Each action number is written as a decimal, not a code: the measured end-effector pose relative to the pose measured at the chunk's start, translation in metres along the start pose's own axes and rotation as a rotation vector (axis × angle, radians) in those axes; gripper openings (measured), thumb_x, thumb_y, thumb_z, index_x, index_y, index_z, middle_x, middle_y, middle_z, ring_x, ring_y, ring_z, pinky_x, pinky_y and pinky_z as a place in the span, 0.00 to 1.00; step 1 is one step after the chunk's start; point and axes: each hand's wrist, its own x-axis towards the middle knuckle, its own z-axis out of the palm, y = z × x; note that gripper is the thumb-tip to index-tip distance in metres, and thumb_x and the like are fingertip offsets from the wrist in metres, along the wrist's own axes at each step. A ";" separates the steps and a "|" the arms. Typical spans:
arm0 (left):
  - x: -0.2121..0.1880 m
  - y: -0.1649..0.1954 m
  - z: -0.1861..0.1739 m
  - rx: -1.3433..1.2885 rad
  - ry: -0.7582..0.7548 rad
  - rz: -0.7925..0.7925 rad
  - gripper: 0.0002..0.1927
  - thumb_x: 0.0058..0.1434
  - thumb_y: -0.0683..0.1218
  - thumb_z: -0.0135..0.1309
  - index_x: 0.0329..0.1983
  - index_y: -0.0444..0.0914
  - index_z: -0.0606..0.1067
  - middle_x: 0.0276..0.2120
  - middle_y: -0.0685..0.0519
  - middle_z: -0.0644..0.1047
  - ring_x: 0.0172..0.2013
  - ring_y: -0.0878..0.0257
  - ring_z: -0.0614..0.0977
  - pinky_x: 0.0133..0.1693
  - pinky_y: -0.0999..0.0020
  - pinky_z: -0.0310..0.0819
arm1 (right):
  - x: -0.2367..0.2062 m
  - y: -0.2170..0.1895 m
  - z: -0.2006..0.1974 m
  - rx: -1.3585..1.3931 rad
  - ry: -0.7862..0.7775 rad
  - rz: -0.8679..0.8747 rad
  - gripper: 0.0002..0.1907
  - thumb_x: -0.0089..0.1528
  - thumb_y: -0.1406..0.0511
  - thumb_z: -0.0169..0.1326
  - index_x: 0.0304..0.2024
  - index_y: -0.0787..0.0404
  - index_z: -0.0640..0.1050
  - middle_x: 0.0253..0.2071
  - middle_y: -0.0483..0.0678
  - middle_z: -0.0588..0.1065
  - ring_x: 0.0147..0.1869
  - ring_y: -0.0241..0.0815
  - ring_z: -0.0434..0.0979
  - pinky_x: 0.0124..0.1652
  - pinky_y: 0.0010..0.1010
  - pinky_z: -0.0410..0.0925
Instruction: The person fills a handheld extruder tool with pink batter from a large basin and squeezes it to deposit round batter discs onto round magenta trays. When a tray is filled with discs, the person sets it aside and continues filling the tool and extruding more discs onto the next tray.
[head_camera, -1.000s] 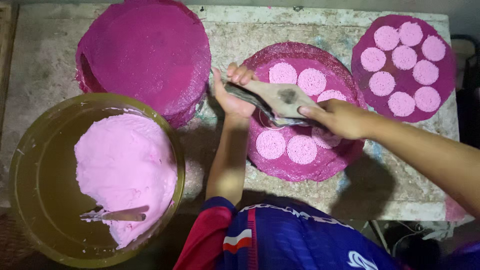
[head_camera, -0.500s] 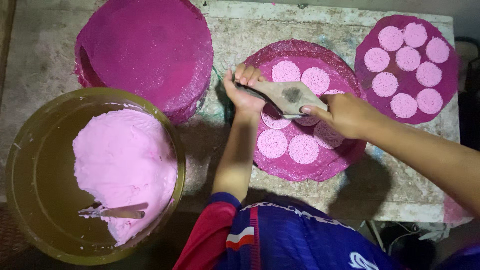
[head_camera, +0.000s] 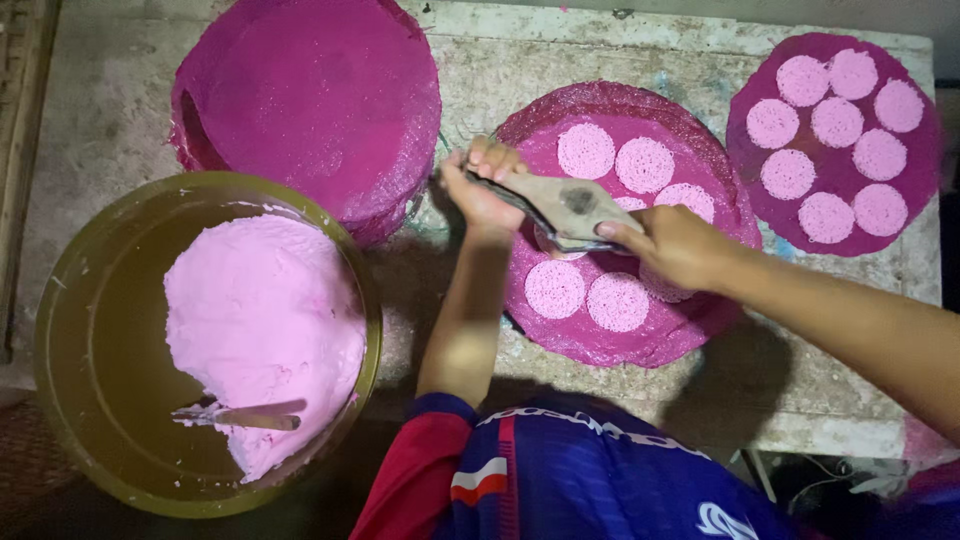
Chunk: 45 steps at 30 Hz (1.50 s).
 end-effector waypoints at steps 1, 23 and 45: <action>0.001 -0.005 0.001 -0.031 0.057 -0.013 0.17 0.64 0.59 0.37 0.23 0.48 0.62 0.18 0.63 0.60 0.22 0.67 0.62 0.34 0.64 0.62 | -0.001 0.001 -0.005 -0.044 0.017 -0.006 0.37 0.65 0.39 0.41 0.38 0.65 0.82 0.26 0.64 0.79 0.34 0.61 0.83 0.42 0.51 0.73; 0.003 0.028 0.012 0.588 0.078 0.080 0.21 0.70 0.58 0.42 0.48 0.39 0.75 0.43 0.49 0.75 0.45 0.59 0.77 0.52 0.57 0.73 | 0.000 0.015 0.017 0.279 0.390 -0.330 0.32 0.65 0.42 0.47 0.44 0.64 0.79 0.23 0.53 0.76 0.27 0.46 0.76 0.30 0.43 0.68; -0.020 0.006 0.006 2.403 -0.014 0.090 0.66 0.45 0.54 0.74 0.77 0.32 0.44 0.62 0.36 0.68 0.62 0.40 0.68 0.65 0.48 0.60 | -0.087 0.176 0.122 0.957 0.758 -0.284 0.44 0.67 0.31 0.37 0.35 0.67 0.71 0.21 0.46 0.66 0.23 0.34 0.63 0.26 0.28 0.55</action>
